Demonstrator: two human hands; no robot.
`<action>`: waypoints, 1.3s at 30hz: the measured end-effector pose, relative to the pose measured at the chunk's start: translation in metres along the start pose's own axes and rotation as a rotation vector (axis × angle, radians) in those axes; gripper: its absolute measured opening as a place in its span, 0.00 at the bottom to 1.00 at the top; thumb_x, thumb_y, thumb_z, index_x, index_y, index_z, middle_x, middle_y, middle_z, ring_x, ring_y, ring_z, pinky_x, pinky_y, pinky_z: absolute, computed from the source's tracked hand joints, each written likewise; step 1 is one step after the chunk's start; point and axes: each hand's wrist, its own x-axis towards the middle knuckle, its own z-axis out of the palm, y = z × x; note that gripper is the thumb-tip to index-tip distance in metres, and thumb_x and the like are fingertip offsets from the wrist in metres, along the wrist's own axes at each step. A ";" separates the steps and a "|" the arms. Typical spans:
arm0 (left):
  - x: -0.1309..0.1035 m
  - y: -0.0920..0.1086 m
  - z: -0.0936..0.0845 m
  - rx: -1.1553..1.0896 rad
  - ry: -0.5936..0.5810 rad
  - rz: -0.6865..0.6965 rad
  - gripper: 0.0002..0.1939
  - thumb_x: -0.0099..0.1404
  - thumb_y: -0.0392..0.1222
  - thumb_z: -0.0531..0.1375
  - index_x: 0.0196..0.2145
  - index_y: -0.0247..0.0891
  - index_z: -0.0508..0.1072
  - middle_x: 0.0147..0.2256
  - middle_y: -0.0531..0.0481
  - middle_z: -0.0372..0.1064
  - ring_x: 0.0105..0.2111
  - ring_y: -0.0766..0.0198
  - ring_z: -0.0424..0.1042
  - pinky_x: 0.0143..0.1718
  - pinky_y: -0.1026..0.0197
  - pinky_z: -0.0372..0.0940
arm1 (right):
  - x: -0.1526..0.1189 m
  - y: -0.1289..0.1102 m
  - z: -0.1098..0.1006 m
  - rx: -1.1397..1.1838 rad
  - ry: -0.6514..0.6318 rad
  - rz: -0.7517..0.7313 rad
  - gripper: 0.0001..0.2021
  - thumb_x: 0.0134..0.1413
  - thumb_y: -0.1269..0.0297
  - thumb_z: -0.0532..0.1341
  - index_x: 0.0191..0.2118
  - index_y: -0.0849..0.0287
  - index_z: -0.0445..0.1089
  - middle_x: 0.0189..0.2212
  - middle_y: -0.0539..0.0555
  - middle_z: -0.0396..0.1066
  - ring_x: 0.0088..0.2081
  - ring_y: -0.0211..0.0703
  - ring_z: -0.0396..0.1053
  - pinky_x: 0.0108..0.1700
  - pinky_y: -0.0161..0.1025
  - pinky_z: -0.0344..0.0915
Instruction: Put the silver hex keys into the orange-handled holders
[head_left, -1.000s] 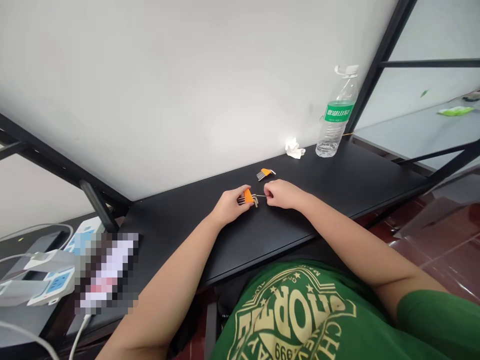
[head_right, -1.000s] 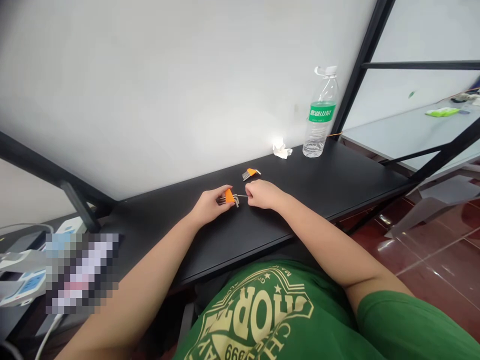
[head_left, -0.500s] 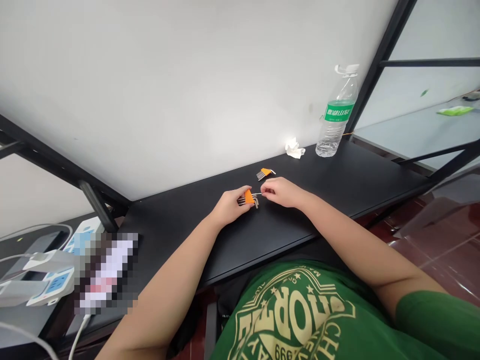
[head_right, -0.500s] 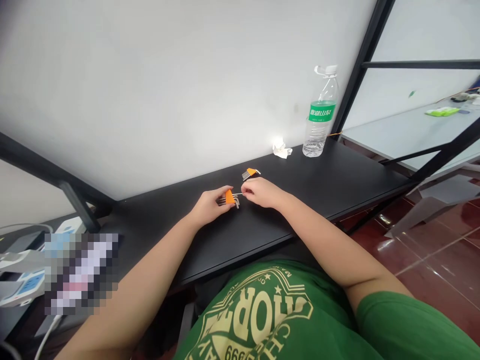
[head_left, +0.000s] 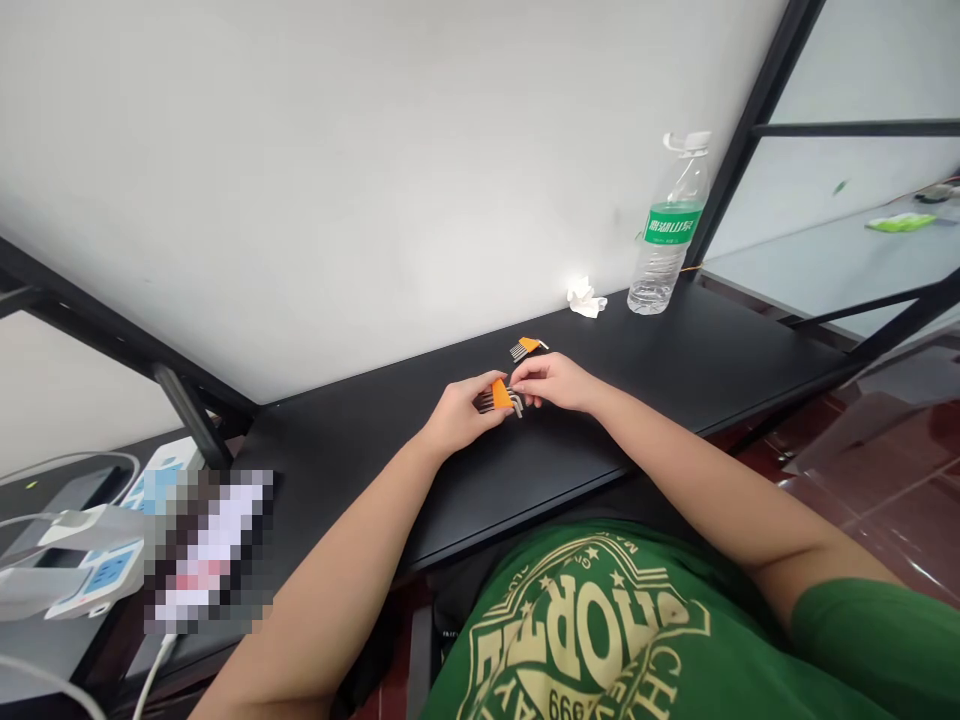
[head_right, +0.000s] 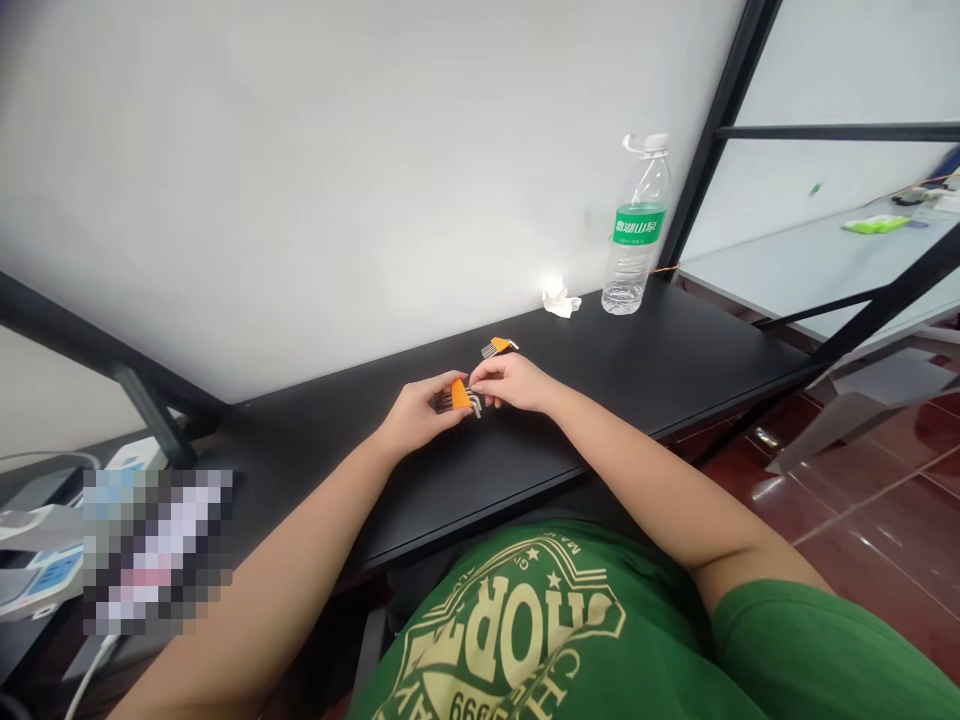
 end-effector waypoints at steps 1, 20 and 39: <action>0.000 0.001 0.000 -0.008 -0.020 0.008 0.21 0.64 0.46 0.67 0.54 0.39 0.77 0.43 0.50 0.79 0.42 0.61 0.79 0.51 0.59 0.73 | 0.001 0.001 0.001 0.018 -0.009 -0.008 0.10 0.57 0.57 0.69 0.38 0.59 0.78 0.26 0.49 0.74 0.27 0.39 0.71 0.32 0.39 0.70; -0.002 0.006 -0.001 -0.021 0.070 -0.090 0.29 0.60 0.50 0.70 0.57 0.37 0.78 0.45 0.49 0.81 0.43 0.57 0.80 0.52 0.57 0.75 | -0.008 -0.002 -0.005 -0.222 -0.081 -0.162 0.06 0.61 0.64 0.65 0.36 0.59 0.79 0.34 0.51 0.74 0.27 0.36 0.72 0.31 0.36 0.70; -0.001 -0.005 0.007 0.121 -0.174 -0.123 0.33 0.62 0.39 0.67 0.65 0.41 0.72 0.54 0.46 0.78 0.50 0.55 0.80 0.58 0.54 0.73 | -0.008 0.004 -0.052 -1.068 0.120 0.095 0.07 0.65 0.67 0.63 0.42 0.57 0.80 0.46 0.59 0.75 0.41 0.46 0.72 0.40 0.40 0.63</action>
